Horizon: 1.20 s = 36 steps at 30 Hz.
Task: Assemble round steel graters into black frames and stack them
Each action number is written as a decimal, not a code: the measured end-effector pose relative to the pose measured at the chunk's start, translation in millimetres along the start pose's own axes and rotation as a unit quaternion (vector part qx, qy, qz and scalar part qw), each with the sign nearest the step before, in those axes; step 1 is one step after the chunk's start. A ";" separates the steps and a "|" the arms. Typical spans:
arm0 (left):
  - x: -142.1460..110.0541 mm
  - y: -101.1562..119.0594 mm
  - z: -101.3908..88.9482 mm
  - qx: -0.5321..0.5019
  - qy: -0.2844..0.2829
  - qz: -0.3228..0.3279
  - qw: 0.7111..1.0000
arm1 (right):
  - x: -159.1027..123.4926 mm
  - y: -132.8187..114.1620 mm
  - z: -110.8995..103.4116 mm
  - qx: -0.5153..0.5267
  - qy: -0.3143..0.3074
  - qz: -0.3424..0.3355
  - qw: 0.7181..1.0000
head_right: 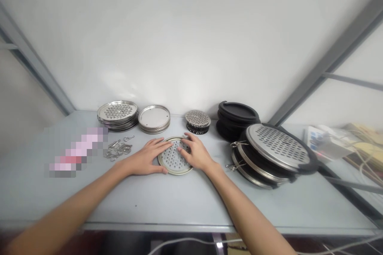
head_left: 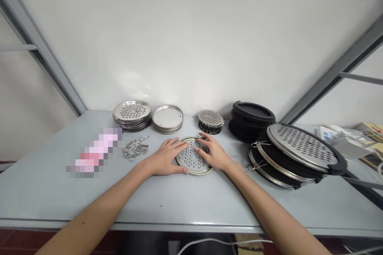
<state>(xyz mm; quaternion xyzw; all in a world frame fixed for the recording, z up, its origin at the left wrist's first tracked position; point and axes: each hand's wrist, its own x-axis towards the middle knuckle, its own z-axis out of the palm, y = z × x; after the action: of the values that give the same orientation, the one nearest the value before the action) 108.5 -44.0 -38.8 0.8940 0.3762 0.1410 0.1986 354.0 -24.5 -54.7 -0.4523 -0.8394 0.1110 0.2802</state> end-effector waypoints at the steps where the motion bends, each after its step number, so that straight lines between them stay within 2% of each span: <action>1: 0.0 -0.1 0.1 0.004 -0.003 0.001 1.000 | 0.0 -0.4 0.0 -0.001 0.001 -0.002 1.000; 17: 1.5 0.9 -1.0 0.002 -0.007 -0.016 1.000 | 3.7 -5.2 -6.1 -0.066 -0.010 -0.026 0.997; 29: 1.3 2.1 -1.9 0.001 -0.012 -0.025 1.000 | 7.3 -6.0 -6.5 -0.068 -0.016 -0.048 0.996; 32: 1.2 1.9 -1.8 0.003 -0.011 -0.028 1.000 | 6.6 -3.4 -3.8 -0.044 -0.009 -0.034 0.998; 36: 0.4 -0.3 -2.3 0.011 -0.001 -0.028 1.000 | 7.1 6.0 1.4 0.034 0.016 0.025 0.999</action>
<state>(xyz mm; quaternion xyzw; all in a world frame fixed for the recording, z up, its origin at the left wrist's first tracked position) 107.7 -42.9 -36.8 0.8855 0.4023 0.1299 0.1929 354.3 -15.2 -55.9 -0.4654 -0.8188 0.1387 0.3061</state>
